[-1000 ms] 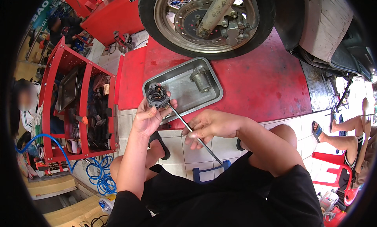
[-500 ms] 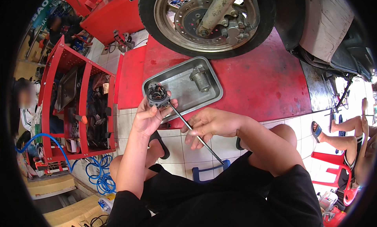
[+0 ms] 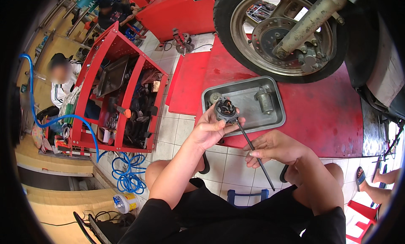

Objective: The person disassembles a cylindrical scooter part using a screwdriver, removing internal components and placing them into a metal tray. The person then picks up a second similar part and continues the disassembly process, manipulating small internal pieces with the tool.

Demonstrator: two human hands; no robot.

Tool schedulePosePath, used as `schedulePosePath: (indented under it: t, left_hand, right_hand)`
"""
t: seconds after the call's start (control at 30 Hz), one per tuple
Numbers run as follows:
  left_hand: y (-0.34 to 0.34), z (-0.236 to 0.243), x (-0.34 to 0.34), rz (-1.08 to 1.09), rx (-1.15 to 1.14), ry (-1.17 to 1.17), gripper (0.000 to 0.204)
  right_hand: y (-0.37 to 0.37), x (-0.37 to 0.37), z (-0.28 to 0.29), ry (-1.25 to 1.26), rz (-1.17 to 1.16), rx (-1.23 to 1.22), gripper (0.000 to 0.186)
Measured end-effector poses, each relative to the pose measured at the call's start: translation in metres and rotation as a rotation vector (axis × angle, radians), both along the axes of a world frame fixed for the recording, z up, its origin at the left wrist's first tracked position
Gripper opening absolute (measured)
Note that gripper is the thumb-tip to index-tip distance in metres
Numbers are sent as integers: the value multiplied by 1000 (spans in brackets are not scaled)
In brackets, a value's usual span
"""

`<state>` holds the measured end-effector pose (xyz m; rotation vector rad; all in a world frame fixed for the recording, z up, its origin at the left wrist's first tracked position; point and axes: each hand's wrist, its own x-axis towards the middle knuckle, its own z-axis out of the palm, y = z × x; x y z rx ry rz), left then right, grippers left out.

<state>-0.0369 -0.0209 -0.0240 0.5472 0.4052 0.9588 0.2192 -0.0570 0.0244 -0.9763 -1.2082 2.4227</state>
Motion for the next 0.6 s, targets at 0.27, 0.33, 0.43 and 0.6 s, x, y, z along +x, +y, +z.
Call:
schedulePosePath:
  t: [0.27, 0.33, 0.43, 0.6]
  left_hand:
    - [-1, 4, 3, -26, 4, 5, 71]
    - [-1, 1, 3, -33, 6, -7, 71]
    - [-1, 3, -3, -28, -44, -34, 63]
    - [0, 3, 3, -25, -54, -36, 65]
  right_hand:
    - [7, 3, 6, -92, 95, 72, 53]
    - [7, 4, -10, -45, 79, 84, 53]
    - [8, 1, -3, -64, 99, 99, 48]
    - [4, 4, -8, -25, 71, 6, 44]
